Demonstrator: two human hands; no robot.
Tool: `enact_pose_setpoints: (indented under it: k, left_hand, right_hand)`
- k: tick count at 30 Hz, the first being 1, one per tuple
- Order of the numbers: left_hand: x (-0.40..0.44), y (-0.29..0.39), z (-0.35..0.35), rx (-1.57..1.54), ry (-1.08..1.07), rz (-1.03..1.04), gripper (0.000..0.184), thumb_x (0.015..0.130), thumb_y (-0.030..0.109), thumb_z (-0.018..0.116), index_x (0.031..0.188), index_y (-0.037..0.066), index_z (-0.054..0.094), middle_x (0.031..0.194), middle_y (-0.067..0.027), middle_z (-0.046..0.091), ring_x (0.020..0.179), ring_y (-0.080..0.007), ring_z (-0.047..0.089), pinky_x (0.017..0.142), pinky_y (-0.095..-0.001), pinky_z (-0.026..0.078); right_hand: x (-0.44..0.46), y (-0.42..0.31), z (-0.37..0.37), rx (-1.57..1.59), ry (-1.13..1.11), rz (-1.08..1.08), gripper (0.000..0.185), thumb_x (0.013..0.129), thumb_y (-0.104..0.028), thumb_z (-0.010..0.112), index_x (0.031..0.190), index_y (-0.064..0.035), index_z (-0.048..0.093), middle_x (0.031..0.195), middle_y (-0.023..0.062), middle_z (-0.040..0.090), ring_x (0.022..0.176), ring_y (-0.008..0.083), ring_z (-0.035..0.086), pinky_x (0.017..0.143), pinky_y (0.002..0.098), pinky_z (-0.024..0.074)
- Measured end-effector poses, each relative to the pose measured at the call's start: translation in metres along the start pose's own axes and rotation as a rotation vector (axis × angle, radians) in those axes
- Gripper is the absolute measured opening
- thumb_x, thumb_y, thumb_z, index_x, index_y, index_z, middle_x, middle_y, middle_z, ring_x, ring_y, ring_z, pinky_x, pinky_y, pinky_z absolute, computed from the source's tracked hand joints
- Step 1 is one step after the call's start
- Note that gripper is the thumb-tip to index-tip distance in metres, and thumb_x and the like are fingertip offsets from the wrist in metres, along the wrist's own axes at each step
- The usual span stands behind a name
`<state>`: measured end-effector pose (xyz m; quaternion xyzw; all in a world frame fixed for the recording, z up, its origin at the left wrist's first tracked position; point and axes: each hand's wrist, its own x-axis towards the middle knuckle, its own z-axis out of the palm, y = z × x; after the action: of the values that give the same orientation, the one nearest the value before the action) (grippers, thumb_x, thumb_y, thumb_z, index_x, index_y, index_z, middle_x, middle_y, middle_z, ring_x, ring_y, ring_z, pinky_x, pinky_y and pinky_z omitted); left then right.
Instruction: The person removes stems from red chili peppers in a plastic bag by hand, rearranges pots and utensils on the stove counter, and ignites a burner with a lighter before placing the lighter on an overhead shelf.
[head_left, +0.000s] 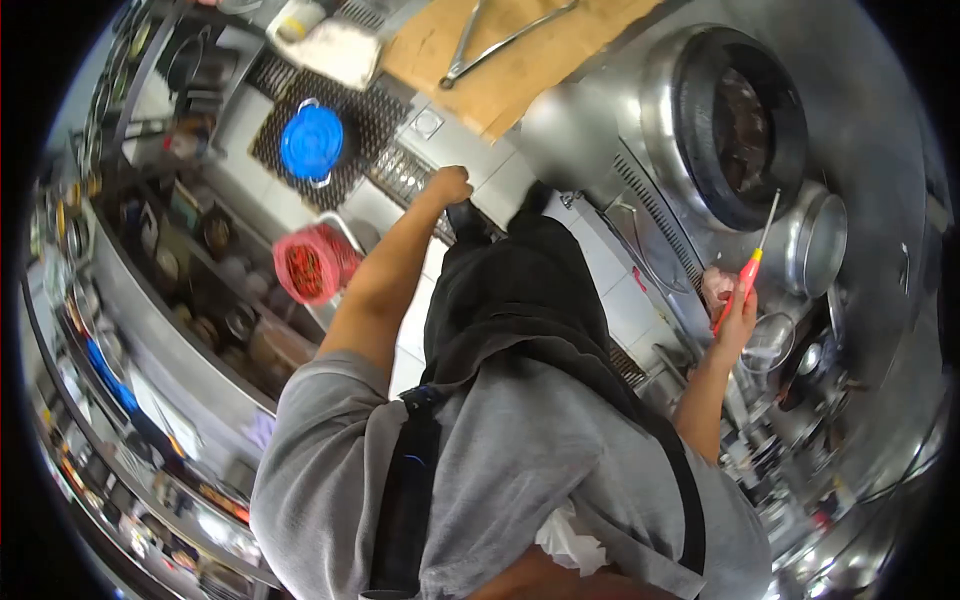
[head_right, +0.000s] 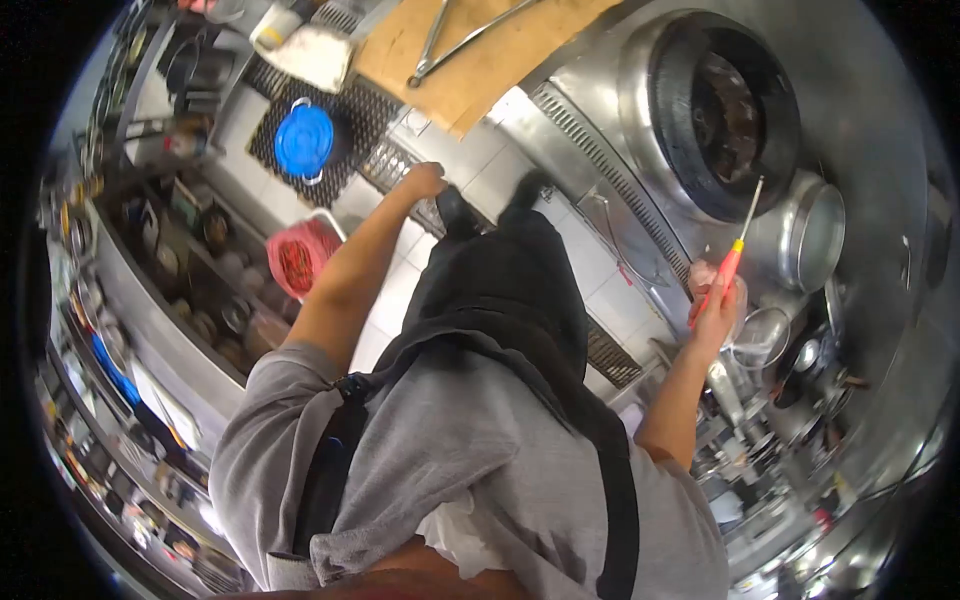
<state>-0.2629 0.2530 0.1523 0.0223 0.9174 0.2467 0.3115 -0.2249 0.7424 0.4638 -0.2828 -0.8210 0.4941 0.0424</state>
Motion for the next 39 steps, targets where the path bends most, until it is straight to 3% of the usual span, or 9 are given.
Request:
enact_pose_setpoints:
  k: [2,5,6,9,12,15,18,26,39]
  left_hand:
    - [0.001,0.015,0.023,-0.078,-0.114,-0.148,0.031,0.075,0.024,0.056,0.090,0.002,0.071,0.101,-0.0226,0.067,0.096,-0.0387,0.064,0.086,-0.0449,0.051]
    - [0.021,0.007,0.078,0.265,-0.176,0.426,0.027,0.087,0.021,0.052,0.091,0.002,0.071,0.095,-0.0177,0.069,0.090,-0.0301,0.068,0.077,-0.0425,0.055]
    - [0.057,-0.037,0.153,-0.295,-0.177,0.392,0.026,0.087,0.020,0.052,0.090,0.002,0.071,0.092,-0.0159,0.069,0.077,-0.0283,0.070,0.069,-0.0413,0.056]
    - [0.088,-0.032,0.187,-0.447,-0.124,-0.128,0.020,0.073,0.021,0.065,0.086,0.006,0.068,0.091,-0.0131,0.068,0.081,-0.0301,0.068,0.069,-0.0427,0.056]
    - [0.096,-0.012,0.182,-0.856,0.008,-0.716,0.037,0.088,0.025,0.046,0.085,-0.004,0.068,0.086,-0.0204,0.070,0.061,-0.0284,0.070,0.064,-0.0398,0.058]
    - [0.145,-0.012,0.206,-0.884,0.163,-0.673,0.035,0.087,0.024,0.048,0.092,-0.004,0.068,0.085,-0.0195,0.070,0.062,-0.0280,0.069,0.067,-0.0383,0.058]
    - [0.193,0.000,0.229,-0.995,0.413,-0.615,0.041,0.090,0.032,0.045,0.098,-0.001,0.069,0.100,-0.0224,0.068,0.092,-0.0342,0.067,0.089,-0.0420,0.051]
    - [0.313,-0.035,0.262,-0.583,-0.240,-0.194,0.045,0.090,0.037,0.053,0.119,0.003,0.062,0.110,-0.0203,0.066,0.102,-0.0313,0.064,0.087,-0.0389,0.052]
    - [0.343,-0.029,0.275,-0.260,-0.253,-0.211,0.041,0.089,0.034,0.057,0.116,0.003,0.062,0.108,-0.0167,0.067,0.099,-0.0290,0.065,0.084,-0.0384,0.053]
  right_hand:
    - [0.017,-0.015,0.003,-0.099,-0.032,-0.020,0.029,0.098,-0.033,0.055,0.104,-0.0053,0.060,0.067,0.0010,0.054,0.043,0.0039,0.041,0.037,0.0223,0.0287]
    - [0.048,-0.025,0.003,-0.235,-0.068,-0.096,0.031,0.097,-0.034,0.056,0.110,-0.0057,0.061,0.071,0.0009,0.057,0.046,0.0032,0.041,0.039,0.0224,0.0303]
    - [0.060,-0.023,-0.002,-0.303,-0.099,-0.119,0.032,0.097,-0.034,0.057,0.112,-0.0060,0.060,0.072,0.0008,0.057,0.046,0.0035,0.041,0.039,0.0223,0.0305]
    - [0.091,-0.016,0.007,-0.435,-0.122,-0.206,0.036,0.097,-0.033,0.057,0.119,-0.0046,0.057,0.073,0.0004,0.055,0.047,0.0040,0.040,0.039,0.0211,0.0307]
    - [0.107,-0.017,-0.014,-0.588,-0.168,-0.309,0.038,0.097,-0.033,0.057,0.120,-0.0035,0.055,0.075,0.0007,0.056,0.048,0.0033,0.041,0.039,0.0200,0.0299]
    - [0.103,-0.019,-0.003,-0.548,-0.117,-0.266,0.035,0.097,-0.034,0.056,0.116,-0.0038,0.055,0.075,0.0003,0.055,0.047,0.0026,0.039,0.039,0.0200,0.0276]
    - [0.090,-0.027,0.018,-0.550,-0.086,-0.276,0.035,0.098,-0.034,0.055,0.115,-0.0034,0.055,0.074,0.0004,0.054,0.047,0.0027,0.038,0.039,0.0196,0.0272]
    - [0.085,-0.029,0.034,-0.562,0.001,-0.352,0.038,0.099,-0.034,0.053,0.120,-0.0026,0.054,0.080,0.0035,0.057,0.047,0.0025,0.039,0.040,0.0194,0.0266]
    - [0.119,0.009,-0.019,-0.501,0.167,-0.299,0.035,0.100,-0.026,0.052,0.127,-0.0045,0.053,0.078,0.0028,0.059,0.045,0.0018,0.039,0.037,0.0180,0.0267]
